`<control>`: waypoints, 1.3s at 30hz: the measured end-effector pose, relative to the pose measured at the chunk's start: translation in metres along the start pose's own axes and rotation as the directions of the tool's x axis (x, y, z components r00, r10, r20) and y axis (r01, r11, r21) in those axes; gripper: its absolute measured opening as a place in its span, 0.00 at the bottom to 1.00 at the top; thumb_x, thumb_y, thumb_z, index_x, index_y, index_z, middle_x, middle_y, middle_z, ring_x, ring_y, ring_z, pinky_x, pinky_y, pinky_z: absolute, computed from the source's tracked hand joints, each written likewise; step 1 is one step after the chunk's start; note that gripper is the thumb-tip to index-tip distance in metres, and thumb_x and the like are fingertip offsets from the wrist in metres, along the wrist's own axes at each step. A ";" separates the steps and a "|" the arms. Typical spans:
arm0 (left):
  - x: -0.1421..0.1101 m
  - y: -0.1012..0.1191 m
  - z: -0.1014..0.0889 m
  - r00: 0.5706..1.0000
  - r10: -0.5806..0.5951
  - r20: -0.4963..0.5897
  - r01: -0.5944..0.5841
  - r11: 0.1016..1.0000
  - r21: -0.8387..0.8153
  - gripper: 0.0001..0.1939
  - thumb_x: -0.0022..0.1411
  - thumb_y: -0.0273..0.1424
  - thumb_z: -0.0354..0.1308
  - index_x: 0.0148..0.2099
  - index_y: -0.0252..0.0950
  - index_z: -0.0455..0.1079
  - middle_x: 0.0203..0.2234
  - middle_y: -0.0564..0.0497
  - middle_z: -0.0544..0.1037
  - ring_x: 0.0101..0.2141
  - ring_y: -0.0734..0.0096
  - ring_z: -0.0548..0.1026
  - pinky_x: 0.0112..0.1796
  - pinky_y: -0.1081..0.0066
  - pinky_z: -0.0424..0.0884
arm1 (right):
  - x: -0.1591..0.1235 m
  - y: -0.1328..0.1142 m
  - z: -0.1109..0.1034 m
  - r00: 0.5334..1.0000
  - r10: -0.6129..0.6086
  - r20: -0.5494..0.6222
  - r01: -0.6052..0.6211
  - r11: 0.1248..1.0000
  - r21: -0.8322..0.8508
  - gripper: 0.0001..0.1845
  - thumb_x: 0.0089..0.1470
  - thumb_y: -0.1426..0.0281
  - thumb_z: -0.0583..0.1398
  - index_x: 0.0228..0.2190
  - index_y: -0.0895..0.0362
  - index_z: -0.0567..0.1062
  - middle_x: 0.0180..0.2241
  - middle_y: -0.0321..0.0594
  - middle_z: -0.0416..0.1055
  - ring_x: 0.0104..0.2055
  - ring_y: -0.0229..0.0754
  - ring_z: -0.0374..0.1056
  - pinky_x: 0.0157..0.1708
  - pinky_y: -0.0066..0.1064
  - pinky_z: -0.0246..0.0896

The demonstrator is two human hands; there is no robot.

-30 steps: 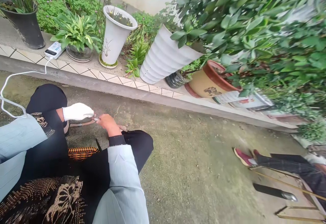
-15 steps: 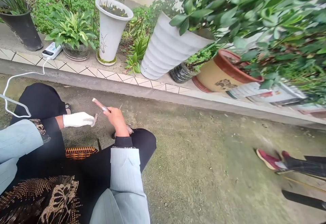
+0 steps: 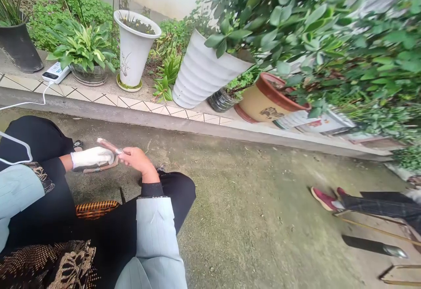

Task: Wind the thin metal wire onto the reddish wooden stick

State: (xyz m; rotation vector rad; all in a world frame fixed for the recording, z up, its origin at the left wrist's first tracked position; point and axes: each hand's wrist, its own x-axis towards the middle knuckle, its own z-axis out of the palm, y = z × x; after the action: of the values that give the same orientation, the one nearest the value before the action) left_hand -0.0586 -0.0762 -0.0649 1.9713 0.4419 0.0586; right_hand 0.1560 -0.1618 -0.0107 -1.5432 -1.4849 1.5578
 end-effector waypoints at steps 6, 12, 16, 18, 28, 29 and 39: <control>-0.004 0.016 0.001 0.997 -0.077 0.028 0.072 0.985 0.158 0.17 0.65 0.39 0.45 0.32 0.33 0.67 0.24 0.53 0.70 0.25 0.74 0.64 0.28 0.77 0.59 | 0.017 0.017 0.002 0.959 0.143 -0.243 -0.126 0.988 0.084 0.09 0.54 0.67 0.56 0.30 0.60 0.73 0.25 0.36 0.70 0.22 0.31 0.61 0.22 0.22 0.55; -0.009 0.011 0.003 0.991 -0.012 0.132 -0.038 0.931 0.363 0.13 0.66 0.34 0.46 0.37 0.37 0.70 0.26 0.53 0.73 0.24 0.73 0.66 0.28 0.76 0.57 | 0.027 0.025 0.013 0.936 0.168 -0.308 -0.323 0.754 -0.572 0.13 0.58 0.67 0.54 0.42 0.57 0.74 0.41 0.47 0.74 0.42 0.43 0.69 0.37 0.29 0.59; -0.008 0.003 0.002 0.993 0.098 0.059 -0.114 0.891 0.440 0.15 0.66 0.33 0.46 0.32 0.36 0.70 0.26 0.51 0.73 0.26 0.72 0.66 0.31 0.76 0.59 | 0.027 0.025 0.025 0.948 0.292 -0.129 -0.299 0.671 -0.679 0.12 0.57 0.70 0.57 0.41 0.60 0.75 0.42 0.52 0.75 0.41 0.43 0.70 0.37 0.29 0.58; -0.007 0.002 0.002 0.994 0.101 0.047 -0.112 0.916 0.385 0.14 0.65 0.34 0.46 0.32 0.35 0.70 0.26 0.51 0.73 0.26 0.72 0.66 0.32 0.76 0.60 | 0.022 0.022 0.026 0.925 0.373 0.076 -0.238 0.722 -0.650 0.07 0.53 0.71 0.60 0.34 0.59 0.77 0.33 0.44 0.77 0.32 0.38 0.70 0.31 0.26 0.58; -0.003 0.010 -0.008 0.993 0.076 0.092 -0.032 0.912 -0.409 0.18 0.59 0.41 0.58 0.44 0.32 0.73 0.41 0.45 0.76 0.41 0.61 0.71 0.42 0.71 0.66 | -0.017 -0.019 -0.020 0.978 -0.207 -0.002 0.206 0.970 0.133 0.15 0.52 0.61 0.60 0.35 0.60 0.76 0.28 0.36 0.69 0.26 0.33 0.59 0.28 0.26 0.56; -0.001 0.009 -0.010 0.997 0.068 0.042 -0.041 0.889 -0.456 0.20 0.56 0.39 0.61 0.48 0.33 0.72 0.44 0.45 0.76 0.45 0.58 0.71 0.45 0.69 0.66 | -0.019 -0.024 -0.018 0.970 -0.243 -0.028 0.244 0.960 0.139 0.15 0.52 0.61 0.61 0.36 0.60 0.76 0.28 0.36 0.69 0.26 0.33 0.59 0.29 0.26 0.56; 0.000 0.003 -0.014 0.980 -0.185 -0.076 0.067 0.661 -0.747 0.21 0.53 0.32 0.62 0.50 0.32 0.72 0.41 0.41 0.76 0.32 0.63 0.76 0.33 0.66 0.70 | -0.010 -0.026 -0.004 0.927 -0.323 -0.188 0.373 0.832 0.411 0.20 0.52 0.58 0.61 0.43 0.55 0.77 0.41 0.44 0.73 0.26 0.34 0.61 0.23 0.29 0.57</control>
State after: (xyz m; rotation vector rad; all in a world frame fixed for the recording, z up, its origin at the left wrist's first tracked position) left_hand -0.0615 -0.0648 -0.0560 1.1136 0.5442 0.2580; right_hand 0.1535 -0.1620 0.0172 -1.0111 -1.1637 1.4348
